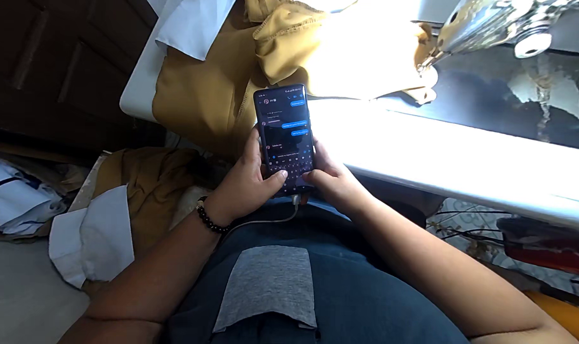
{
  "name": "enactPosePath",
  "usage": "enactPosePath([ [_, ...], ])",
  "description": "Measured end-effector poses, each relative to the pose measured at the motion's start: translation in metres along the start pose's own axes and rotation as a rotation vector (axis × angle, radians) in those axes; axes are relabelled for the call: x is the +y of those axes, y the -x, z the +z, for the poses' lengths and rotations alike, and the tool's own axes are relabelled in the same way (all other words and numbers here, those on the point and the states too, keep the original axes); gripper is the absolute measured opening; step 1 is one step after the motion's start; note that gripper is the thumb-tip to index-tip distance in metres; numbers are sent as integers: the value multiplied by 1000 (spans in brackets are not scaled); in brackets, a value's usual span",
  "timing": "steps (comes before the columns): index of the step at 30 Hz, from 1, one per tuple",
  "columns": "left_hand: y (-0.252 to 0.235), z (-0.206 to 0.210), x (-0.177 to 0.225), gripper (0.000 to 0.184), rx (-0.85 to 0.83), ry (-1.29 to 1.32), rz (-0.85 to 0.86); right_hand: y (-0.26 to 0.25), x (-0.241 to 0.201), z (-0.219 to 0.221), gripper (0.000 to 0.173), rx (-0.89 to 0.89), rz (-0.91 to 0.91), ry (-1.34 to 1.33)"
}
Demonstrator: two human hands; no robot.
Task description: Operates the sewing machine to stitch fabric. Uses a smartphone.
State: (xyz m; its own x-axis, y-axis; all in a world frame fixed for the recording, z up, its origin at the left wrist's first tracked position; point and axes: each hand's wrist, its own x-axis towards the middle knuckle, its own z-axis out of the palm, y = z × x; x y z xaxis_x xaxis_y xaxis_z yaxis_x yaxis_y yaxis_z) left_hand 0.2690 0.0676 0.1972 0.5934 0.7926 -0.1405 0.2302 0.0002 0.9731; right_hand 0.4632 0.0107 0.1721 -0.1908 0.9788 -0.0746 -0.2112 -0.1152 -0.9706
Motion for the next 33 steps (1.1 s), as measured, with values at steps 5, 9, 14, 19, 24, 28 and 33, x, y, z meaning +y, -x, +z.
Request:
enactPosePath([
  [5,1,0,1,93,2,-22,0,-1,3,2,52,63,19,15],
  [9,1,-2,4,85,-35,18,17,0,2,2,57,51,42,6],
  [14,1,-3,4,89,-48,42,-2,0,1,0,76,20,40,38],
  [19,2,-1,3,94,-37,72,-3,-1,2,-2,86,-5,38,62],
  [24,1,-2,2,96,-39,31,-3,0,2,-2,86,-15,16,31],
  [28,2,-4,5,92,-65,39,-19,0,1,-2,86,-2,38,35],
  [33,2,-5,6,92,-73,59,-20,-1,2,-2,87,-15,34,18],
])
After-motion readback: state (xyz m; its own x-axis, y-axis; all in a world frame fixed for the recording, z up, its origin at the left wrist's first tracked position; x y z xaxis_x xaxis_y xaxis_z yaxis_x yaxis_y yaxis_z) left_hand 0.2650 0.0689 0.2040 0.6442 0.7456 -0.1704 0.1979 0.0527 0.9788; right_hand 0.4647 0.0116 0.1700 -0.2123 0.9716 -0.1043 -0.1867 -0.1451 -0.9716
